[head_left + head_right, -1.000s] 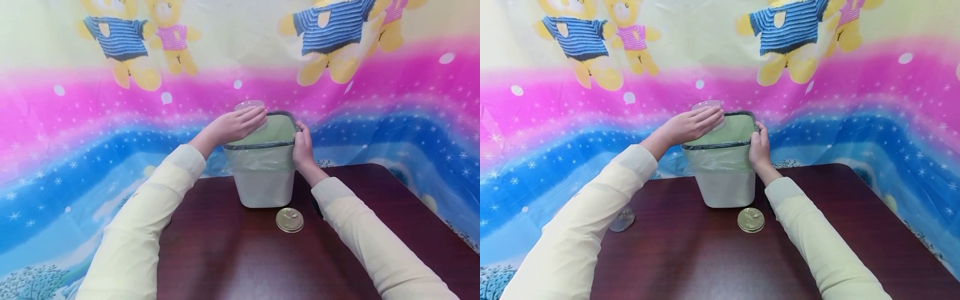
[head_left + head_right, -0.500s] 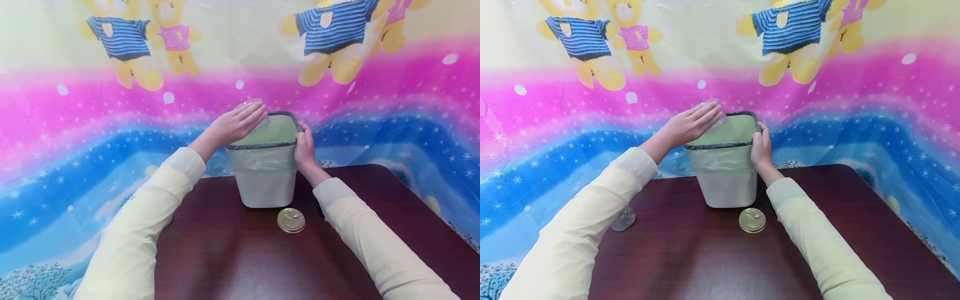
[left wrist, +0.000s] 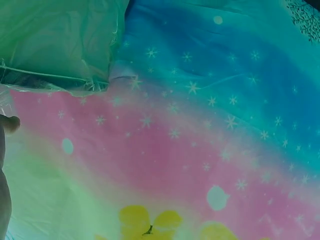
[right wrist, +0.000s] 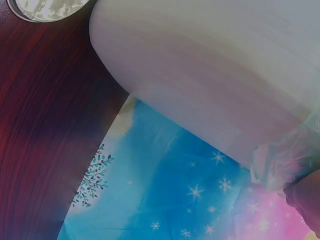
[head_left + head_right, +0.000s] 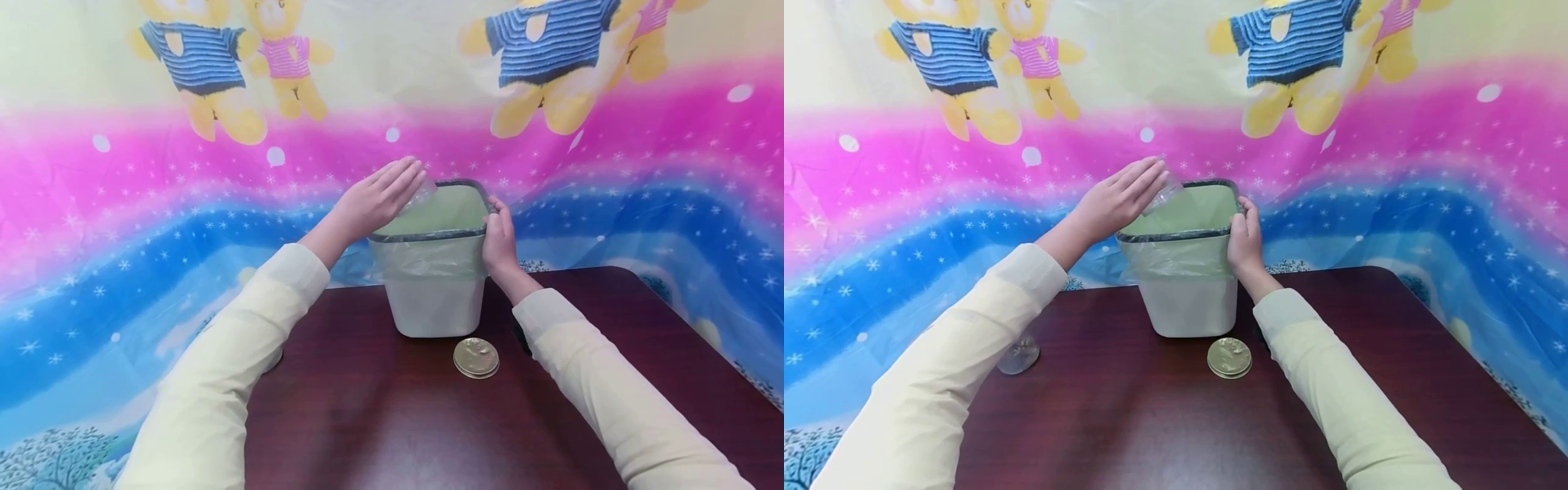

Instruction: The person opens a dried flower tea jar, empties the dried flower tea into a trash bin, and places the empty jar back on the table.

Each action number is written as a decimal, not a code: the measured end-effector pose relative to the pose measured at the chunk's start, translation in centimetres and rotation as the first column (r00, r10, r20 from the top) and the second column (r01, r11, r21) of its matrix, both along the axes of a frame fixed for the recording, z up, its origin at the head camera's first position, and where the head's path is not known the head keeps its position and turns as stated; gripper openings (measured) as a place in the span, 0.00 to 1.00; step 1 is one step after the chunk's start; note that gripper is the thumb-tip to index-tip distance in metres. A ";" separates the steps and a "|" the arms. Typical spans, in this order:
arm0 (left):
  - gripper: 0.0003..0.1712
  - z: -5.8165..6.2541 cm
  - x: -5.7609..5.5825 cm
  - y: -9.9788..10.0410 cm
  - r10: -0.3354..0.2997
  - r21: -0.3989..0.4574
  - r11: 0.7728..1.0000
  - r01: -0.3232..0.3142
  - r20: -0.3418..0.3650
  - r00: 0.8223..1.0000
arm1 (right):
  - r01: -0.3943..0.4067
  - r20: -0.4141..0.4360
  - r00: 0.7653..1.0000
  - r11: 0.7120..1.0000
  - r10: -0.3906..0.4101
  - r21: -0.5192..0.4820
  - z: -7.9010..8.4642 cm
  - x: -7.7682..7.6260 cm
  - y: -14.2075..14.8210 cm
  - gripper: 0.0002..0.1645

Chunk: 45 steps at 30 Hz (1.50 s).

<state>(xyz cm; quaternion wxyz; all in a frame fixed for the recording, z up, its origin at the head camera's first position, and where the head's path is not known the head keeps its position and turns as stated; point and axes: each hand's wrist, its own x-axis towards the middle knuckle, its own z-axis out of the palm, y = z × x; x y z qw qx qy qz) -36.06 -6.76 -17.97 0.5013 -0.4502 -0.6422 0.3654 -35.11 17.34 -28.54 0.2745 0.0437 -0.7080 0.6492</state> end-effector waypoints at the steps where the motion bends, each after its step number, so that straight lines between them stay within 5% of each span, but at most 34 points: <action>1: 0.28 0.0 0.0 -0.1 -0.002 0.017 1.000 0.002 0.002 1.000 | -0.002 0.001 1.000 1.000 0.002 0.000 0.0 0.0 0.0 0.32; 10: 0.28 -0.3 0.0 -0.9 -0.098 0.215 0.974 0.070 0.127 0.987 | -0.004 0.000 1.000 1.000 0.004 -0.003 0.0 0.0 0.1 0.32; 15: 0.26 -0.6 0.2 -1.1 -0.219 0.363 0.923 0.129 0.219 0.951 | -0.002 -0.006 1.000 1.000 0.002 -0.009 0.1 0.1 -0.1 0.32; 21: 0.38 -1.0 0.7 -1.6 -0.250 0.477 0.876 0.064 0.337 0.908 | 0.003 0.001 1.000 1.000 -0.003 -0.003 -0.1 0.1 -0.1 0.32; 33: 0.49 -2.0 2.2 -2.5 -0.371 0.726 0.687 -0.035 0.392 0.842 | 0.005 0.006 1.000 1.000 -0.005 0.017 0.2 0.1 0.0 0.32; 45: 0.53 -3.6 3.6 -3.5 -0.417 0.822 0.539 -0.186 0.452 0.788 | -0.002 -0.012 1.000 1.000 0.002 0.001 0.1 0.1 0.0 0.32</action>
